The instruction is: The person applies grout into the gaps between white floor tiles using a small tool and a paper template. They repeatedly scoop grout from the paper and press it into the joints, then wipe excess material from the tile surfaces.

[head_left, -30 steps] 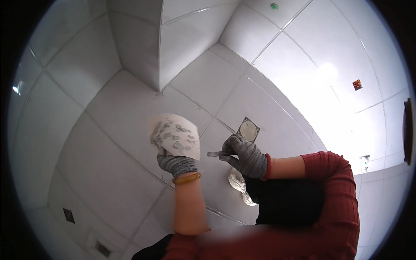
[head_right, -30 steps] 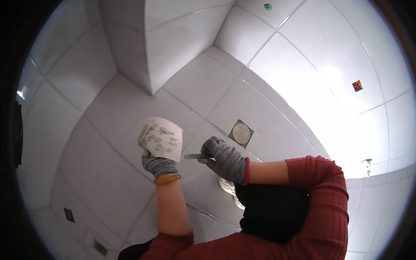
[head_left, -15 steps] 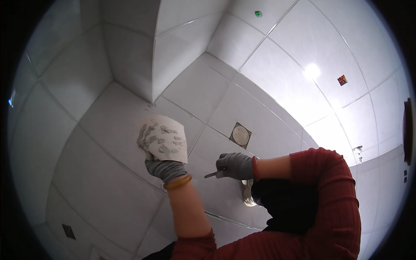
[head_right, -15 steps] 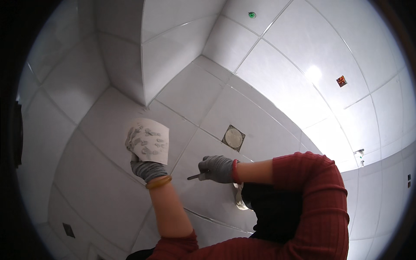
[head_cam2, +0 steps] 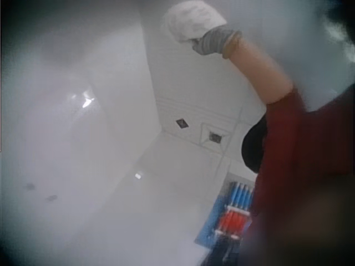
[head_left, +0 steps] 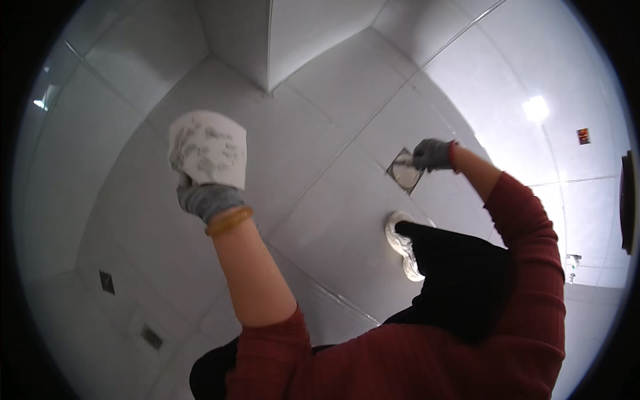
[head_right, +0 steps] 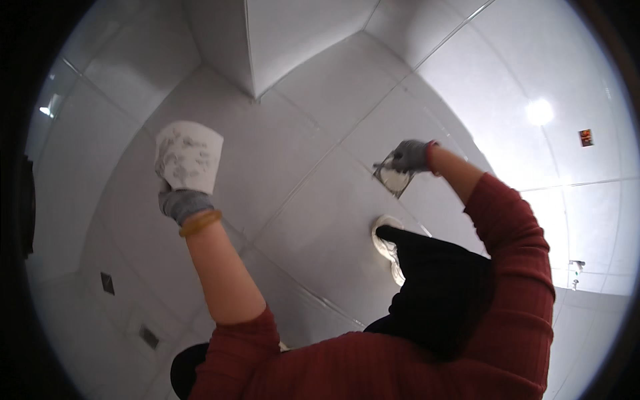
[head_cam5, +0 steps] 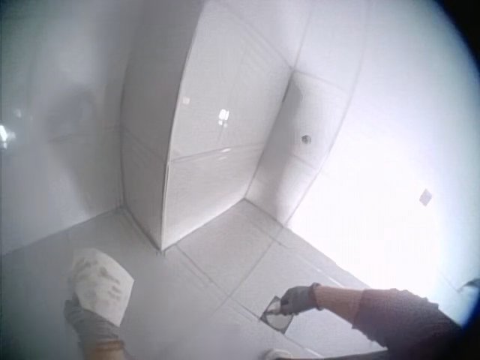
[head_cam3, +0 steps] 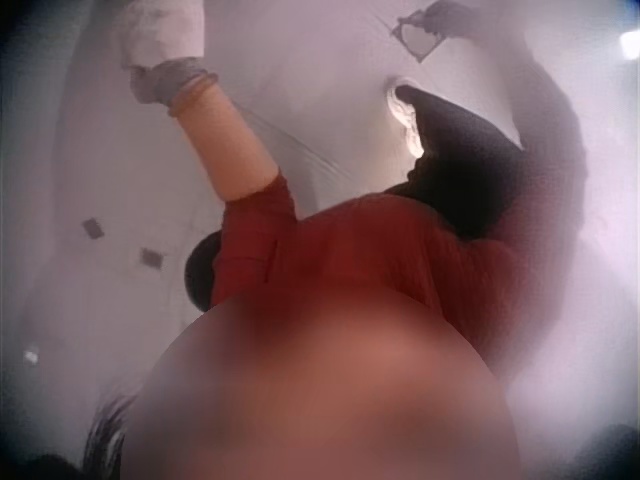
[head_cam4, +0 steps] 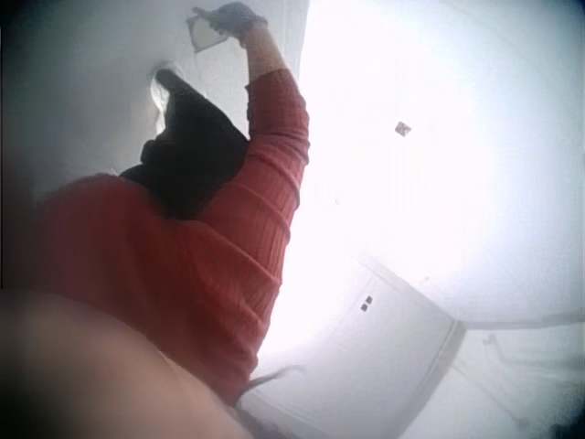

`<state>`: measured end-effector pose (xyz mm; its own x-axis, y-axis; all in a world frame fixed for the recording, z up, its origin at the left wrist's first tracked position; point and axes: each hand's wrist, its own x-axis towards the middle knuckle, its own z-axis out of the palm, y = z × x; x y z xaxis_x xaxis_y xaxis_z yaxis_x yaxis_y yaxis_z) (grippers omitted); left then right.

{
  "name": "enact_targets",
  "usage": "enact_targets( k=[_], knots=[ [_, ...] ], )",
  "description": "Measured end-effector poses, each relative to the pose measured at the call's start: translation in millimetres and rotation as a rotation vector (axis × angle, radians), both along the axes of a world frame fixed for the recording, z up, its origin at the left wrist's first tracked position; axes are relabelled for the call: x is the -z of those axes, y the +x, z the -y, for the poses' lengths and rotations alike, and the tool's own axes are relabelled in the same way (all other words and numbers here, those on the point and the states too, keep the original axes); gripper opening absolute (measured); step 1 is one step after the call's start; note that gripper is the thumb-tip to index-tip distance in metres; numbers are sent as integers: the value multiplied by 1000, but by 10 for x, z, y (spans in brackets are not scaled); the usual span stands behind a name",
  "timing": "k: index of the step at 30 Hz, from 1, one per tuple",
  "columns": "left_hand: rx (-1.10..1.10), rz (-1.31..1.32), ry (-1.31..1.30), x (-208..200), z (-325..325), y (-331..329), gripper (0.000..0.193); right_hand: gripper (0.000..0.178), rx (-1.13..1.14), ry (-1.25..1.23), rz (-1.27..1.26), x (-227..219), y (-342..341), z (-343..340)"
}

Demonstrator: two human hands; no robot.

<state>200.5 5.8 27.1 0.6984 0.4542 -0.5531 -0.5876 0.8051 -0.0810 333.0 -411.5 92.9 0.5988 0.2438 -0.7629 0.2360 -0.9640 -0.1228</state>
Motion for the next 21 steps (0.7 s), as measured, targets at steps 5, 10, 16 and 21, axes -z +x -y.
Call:
enact_targets(
  k=[5, 10, 16, 21],
  knots=[
    [142, 32, 167, 221, -5, 243, 48, 41, 322, 128, -139, 48, 81, 505],
    [219, -76, 149, 253, 305, 362, 46, 34, 463, 314, -192, 45, 123, 1223],
    [216, -132, 186, -146, 565, 258, 48, 35, 421, 221, -104, 180, 482, 1770],
    [166, -132, 167, -490, 719, 268, 56, 46, 509, 357, -95, 570, 939, 1906]
  ],
)
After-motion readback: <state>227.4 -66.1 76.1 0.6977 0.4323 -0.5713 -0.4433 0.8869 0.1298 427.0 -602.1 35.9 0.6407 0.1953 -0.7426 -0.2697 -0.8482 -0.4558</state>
